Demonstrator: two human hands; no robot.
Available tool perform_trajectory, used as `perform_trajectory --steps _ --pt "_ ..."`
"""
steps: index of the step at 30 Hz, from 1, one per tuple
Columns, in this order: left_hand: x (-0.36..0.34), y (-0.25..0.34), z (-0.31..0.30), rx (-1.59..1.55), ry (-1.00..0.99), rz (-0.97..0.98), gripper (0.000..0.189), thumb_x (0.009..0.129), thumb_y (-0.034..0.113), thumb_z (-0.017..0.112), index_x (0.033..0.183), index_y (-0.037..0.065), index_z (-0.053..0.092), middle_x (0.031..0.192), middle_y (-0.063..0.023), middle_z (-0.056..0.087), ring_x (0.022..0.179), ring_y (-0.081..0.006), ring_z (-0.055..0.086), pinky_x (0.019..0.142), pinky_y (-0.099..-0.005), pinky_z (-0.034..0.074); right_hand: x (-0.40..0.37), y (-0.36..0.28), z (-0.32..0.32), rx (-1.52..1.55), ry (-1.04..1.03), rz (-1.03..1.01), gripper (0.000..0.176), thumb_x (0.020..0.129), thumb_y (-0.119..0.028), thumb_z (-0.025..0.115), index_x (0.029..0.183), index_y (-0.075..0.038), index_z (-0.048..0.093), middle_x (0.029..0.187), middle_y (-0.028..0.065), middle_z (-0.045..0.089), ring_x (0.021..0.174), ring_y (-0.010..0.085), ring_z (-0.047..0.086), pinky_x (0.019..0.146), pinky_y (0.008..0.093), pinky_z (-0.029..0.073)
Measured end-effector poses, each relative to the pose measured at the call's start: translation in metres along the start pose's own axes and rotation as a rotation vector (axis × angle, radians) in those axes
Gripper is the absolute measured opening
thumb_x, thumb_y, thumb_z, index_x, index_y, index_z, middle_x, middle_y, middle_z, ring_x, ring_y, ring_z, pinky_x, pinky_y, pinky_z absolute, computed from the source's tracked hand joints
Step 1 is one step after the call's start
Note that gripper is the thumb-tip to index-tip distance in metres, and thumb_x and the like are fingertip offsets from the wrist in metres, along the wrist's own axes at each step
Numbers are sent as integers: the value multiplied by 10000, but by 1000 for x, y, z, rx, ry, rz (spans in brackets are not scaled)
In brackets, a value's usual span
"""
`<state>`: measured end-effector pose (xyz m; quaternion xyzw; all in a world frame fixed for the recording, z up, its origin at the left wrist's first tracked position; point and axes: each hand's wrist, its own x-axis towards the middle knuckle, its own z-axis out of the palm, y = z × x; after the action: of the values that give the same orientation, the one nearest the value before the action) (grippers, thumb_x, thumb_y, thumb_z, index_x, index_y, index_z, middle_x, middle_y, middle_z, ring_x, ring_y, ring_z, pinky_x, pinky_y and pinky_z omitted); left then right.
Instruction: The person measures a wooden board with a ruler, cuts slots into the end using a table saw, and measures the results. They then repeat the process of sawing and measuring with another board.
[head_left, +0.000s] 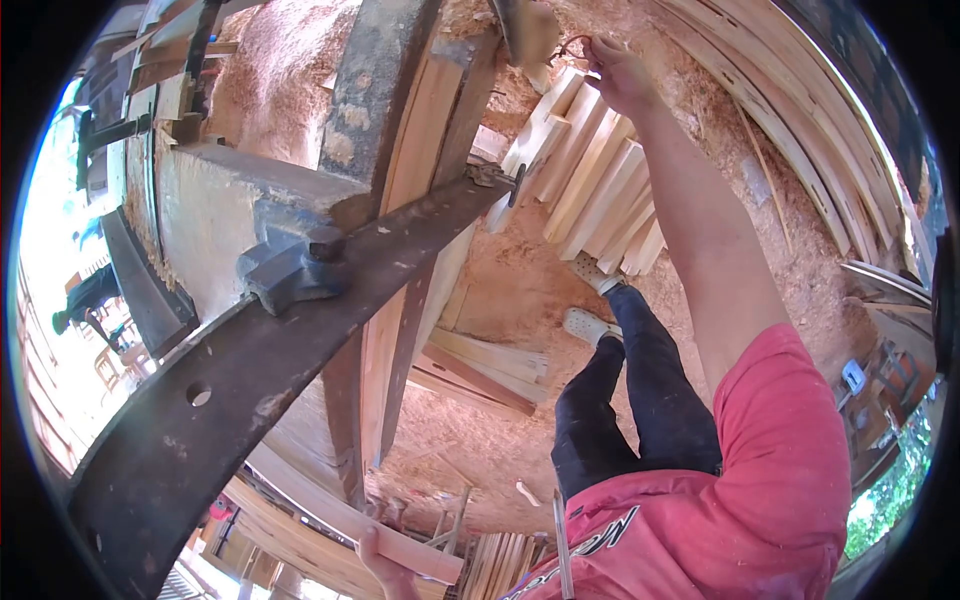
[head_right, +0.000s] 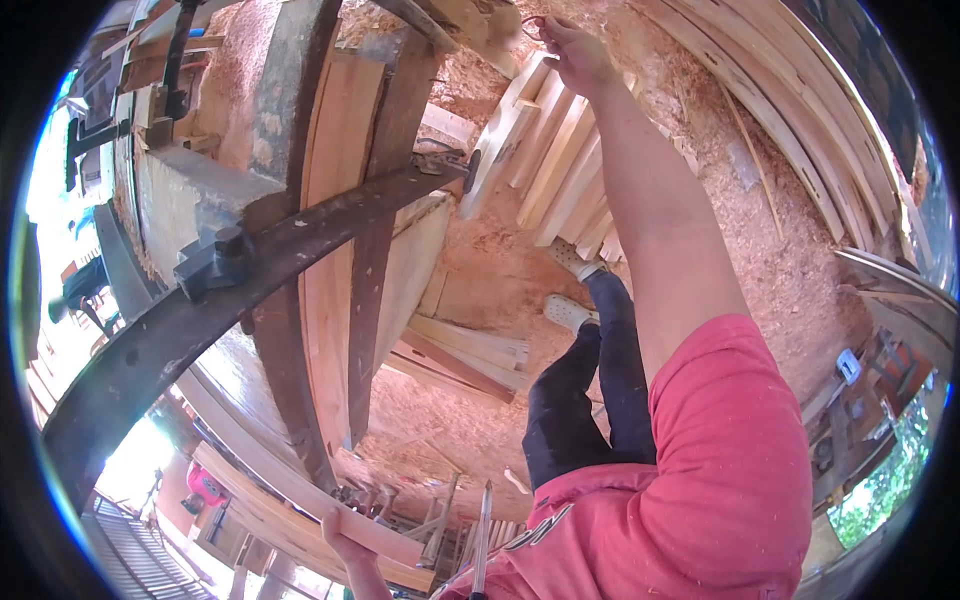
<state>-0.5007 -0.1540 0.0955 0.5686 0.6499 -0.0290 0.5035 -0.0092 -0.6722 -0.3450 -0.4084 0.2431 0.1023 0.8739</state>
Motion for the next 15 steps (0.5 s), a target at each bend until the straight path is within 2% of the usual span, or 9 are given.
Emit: perform_trajectory --steps 7,11,13,14,15 --pt "-3 4 8 8 -10 -16 453 739 411 701 1021 79 575 850 -63 612 1025 -393 611 956 -758 418 1 -5 -1 -201 45 -35 274 956 -343 647 1147 -148 674 934 -78 596 797 78 449 786 298 387" --pt "7 -5 -7 -31 26 50 453 730 406 706 1010 77 570 858 -64 612 965 -370 616 939 -763 420 -15 -8 -2 -195 88 -18 278 981 -347 611 1195 -171 645 941 -85 610 821 67 504 758 272 405" --pt "7 -5 -5 -2 69 -4 439 739 408 692 1006 83 565 855 -68 608 880 -330 619 871 -680 494 -29 -5 -5 -25 316 -12 186 928 -298 654 1024 -144 691 912 -69 621 800 83 495 719 300 413" --pt "4 -4 2 -15 63 4 439 739 408 692 1006 83 565 855 -68 608 880 -330 619 871 -680 494 -31 6 -21 -95 305 44 219 919 -346 650 998 -142 659 852 -64 601 771 83 506 695 295 411" --pt "-3 3 16 -9 45 11 425 750 404 681 1002 82 566 857 -75 608 835 -307 617 818 -602 522 -31 30 -50 -165 291 98 262 910 -395 646 972 -141 628 792 -60 580 742 83 516 671 290 410"
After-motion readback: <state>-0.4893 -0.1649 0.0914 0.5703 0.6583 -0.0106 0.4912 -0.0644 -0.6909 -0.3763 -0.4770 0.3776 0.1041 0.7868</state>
